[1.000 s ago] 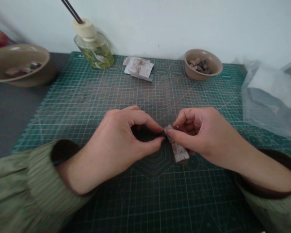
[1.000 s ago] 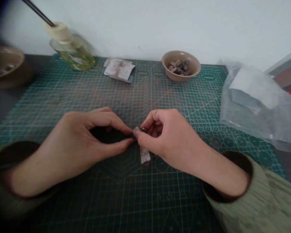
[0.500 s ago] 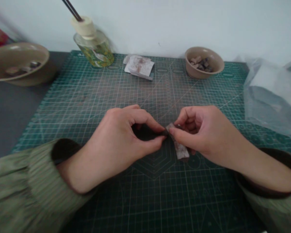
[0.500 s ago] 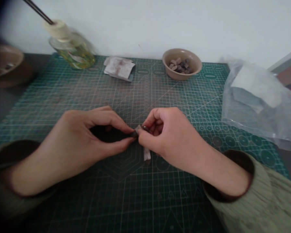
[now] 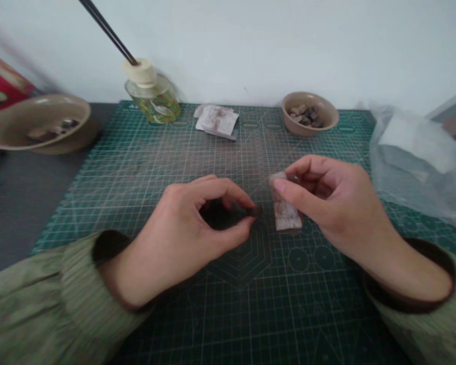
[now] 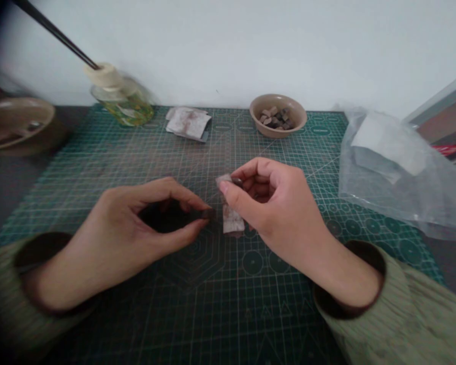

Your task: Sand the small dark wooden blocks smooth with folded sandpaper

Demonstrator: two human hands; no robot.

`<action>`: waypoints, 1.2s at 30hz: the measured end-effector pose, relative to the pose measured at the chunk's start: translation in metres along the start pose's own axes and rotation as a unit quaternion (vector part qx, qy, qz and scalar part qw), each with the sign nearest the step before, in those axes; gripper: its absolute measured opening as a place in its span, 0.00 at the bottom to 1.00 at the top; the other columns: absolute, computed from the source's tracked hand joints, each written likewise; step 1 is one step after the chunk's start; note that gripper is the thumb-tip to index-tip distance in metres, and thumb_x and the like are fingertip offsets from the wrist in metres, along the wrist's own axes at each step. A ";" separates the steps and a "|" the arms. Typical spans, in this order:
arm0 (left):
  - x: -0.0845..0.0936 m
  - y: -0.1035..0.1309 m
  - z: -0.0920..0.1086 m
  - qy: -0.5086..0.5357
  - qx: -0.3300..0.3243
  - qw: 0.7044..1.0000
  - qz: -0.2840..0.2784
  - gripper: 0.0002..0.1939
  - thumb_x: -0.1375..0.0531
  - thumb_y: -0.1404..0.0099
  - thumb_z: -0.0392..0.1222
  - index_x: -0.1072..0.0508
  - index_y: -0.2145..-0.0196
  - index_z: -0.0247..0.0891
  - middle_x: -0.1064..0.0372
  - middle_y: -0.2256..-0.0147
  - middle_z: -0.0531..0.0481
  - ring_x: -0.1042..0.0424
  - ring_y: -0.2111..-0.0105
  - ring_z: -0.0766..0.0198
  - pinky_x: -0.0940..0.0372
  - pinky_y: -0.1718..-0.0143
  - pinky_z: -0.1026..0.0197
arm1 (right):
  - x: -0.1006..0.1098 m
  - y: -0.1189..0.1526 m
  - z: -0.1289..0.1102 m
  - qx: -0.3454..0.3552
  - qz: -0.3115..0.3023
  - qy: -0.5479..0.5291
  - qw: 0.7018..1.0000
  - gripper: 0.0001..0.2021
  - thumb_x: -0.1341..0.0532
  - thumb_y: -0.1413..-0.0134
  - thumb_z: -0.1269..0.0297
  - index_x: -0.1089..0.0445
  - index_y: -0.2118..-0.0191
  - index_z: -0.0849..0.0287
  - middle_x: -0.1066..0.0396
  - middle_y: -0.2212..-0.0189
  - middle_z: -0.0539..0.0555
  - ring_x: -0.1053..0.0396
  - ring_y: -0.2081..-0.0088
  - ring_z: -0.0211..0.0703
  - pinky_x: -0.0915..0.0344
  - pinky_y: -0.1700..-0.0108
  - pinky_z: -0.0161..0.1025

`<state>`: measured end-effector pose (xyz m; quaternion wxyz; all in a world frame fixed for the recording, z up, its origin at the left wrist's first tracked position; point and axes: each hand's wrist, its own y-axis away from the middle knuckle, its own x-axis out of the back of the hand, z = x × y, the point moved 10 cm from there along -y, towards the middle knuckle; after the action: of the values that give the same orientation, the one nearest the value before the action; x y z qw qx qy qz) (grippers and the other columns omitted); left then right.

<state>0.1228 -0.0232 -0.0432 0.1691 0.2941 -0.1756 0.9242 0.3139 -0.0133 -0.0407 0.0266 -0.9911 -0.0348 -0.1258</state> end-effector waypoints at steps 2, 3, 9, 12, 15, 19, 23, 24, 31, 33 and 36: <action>0.003 0.000 0.010 -0.032 -0.049 0.998 0.006 0.07 0.29 0.29 0.37 0.14 0.54 0.47 0.19 0.61 0.53 0.21 0.61 0.59 0.28 0.58 0.56 | 0.007 0.000 -0.003 0.029 0.029 0.013 0.999 0.09 0.21 0.38 0.61 0.19 0.62 0.56 0.18 0.68 0.51 0.22 0.70 0.38 0.27 0.71 0.33; 0.004 0.001 0.017 -0.059 -0.083 0.995 0.007 0.09 0.31 0.27 0.36 0.14 0.51 0.46 0.20 0.58 0.51 0.21 0.58 0.58 0.28 0.56 0.55 | 0.009 0.000 -0.004 0.038 0.039 0.023 0.998 0.09 0.22 0.38 0.61 0.19 0.62 0.56 0.18 0.67 0.51 0.22 0.69 0.39 0.27 0.70 0.33; -0.003 0.016 0.058 -0.331 -0.287 0.899 -0.028 0.22 0.46 0.22 0.29 0.18 0.40 0.39 0.22 0.51 0.40 0.27 0.56 0.46 0.34 0.57 0.45 | 0.008 0.000 -0.005 0.059 0.040 0.062 0.996 0.09 0.22 0.37 0.62 0.22 0.62 0.55 0.20 0.68 0.50 0.23 0.70 0.41 0.26 0.69 0.37; -0.010 0.018 0.058 -0.382 -0.296 0.874 -0.056 0.22 0.51 0.19 0.31 0.15 0.52 0.38 0.21 0.58 0.41 0.27 0.62 0.47 0.37 0.64 0.47 | 0.007 0.000 -0.006 0.059 0.035 0.070 0.995 0.10 0.22 0.37 0.61 0.22 0.62 0.55 0.20 0.68 0.50 0.23 0.70 0.41 0.26 0.70 0.38; -0.009 0.015 0.049 -0.324 -0.254 0.909 -0.061 0.20 0.48 0.21 0.30 0.16 0.50 0.40 0.20 0.55 0.43 0.23 0.61 0.52 0.35 0.64 0.51 | 0.007 0.000 -0.006 0.056 0.034 0.070 0.995 0.11 0.21 0.38 0.60 0.22 0.62 0.56 0.20 0.67 0.50 0.24 0.71 0.40 0.27 0.70 0.37; 0.001 0.006 0.025 -0.137 -0.115 0.983 -0.028 0.13 0.39 0.21 0.32 0.16 0.48 0.44 0.19 0.52 0.49 0.19 0.56 0.60 0.27 0.59 0.57 | 0.010 -0.001 -0.005 0.050 0.040 0.039 0.997 0.12 0.19 0.39 0.59 0.21 0.62 0.56 0.20 0.66 0.50 0.24 0.69 0.39 0.28 0.69 0.35; 0.014 0.004 0.011 0.011 -0.008 0.999 0.049 0.08 0.29 0.26 0.38 0.14 0.51 0.48 0.15 0.58 0.56 0.18 0.63 0.64 0.24 0.62 0.62 | 0.005 0.002 -0.006 0.045 0.004 -0.021 0.999 0.10 0.20 0.39 0.63 0.20 0.60 0.55 0.20 0.65 0.49 0.24 0.68 0.38 0.28 0.68 0.33; 0.015 0.005 0.010 0.044 0.009 0.997 0.062 0.08 0.27 0.27 0.38 0.14 0.52 0.48 0.14 0.59 0.56 0.18 0.63 0.65 0.23 0.60 0.62 | 0.003 0.003 -0.006 0.041 -0.009 -0.036 0.998 0.10 0.20 0.39 0.64 0.20 0.60 0.55 0.20 0.65 0.48 0.23 0.67 0.38 0.28 0.68 0.32; 0.020 0.007 0.012 0.125 0.025 0.989 0.076 0.07 0.23 0.33 0.36 0.12 0.59 0.46 0.12 0.62 0.55 0.14 0.64 0.62 0.18 0.59 0.61 | -0.007 0.006 -0.004 0.025 -0.063 -0.092 0.993 0.11 0.21 0.41 0.73 0.19 0.59 0.53 0.19 0.65 0.46 0.22 0.66 0.35 0.27 0.65 0.27; 0.020 0.007 0.012 0.113 0.019 0.990 0.077 0.07 0.24 0.33 0.35 0.12 0.59 0.47 0.12 0.62 0.55 0.14 0.63 0.62 0.18 0.59 0.61 | -0.006 0.005 -0.003 0.024 -0.063 -0.097 0.993 0.11 0.20 0.42 0.74 0.18 0.59 0.53 0.19 0.65 0.45 0.22 0.66 0.34 0.28 0.65 0.26; 0.019 0.006 0.010 0.108 0.013 0.992 0.071 0.07 0.24 0.31 0.37 0.12 0.58 0.48 0.12 0.60 0.55 0.14 0.61 0.61 0.20 0.57 0.59 | -0.006 0.005 -0.002 0.017 -0.064 -0.094 0.993 0.11 0.20 0.42 0.73 0.18 0.60 0.53 0.18 0.65 0.45 0.22 0.67 0.34 0.28 0.66 0.26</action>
<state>0.1102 -0.0285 -0.0255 0.1172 0.1817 -0.1647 0.9623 0.3085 -0.0185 -0.0406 0.0319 -0.9937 -0.1028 -0.0325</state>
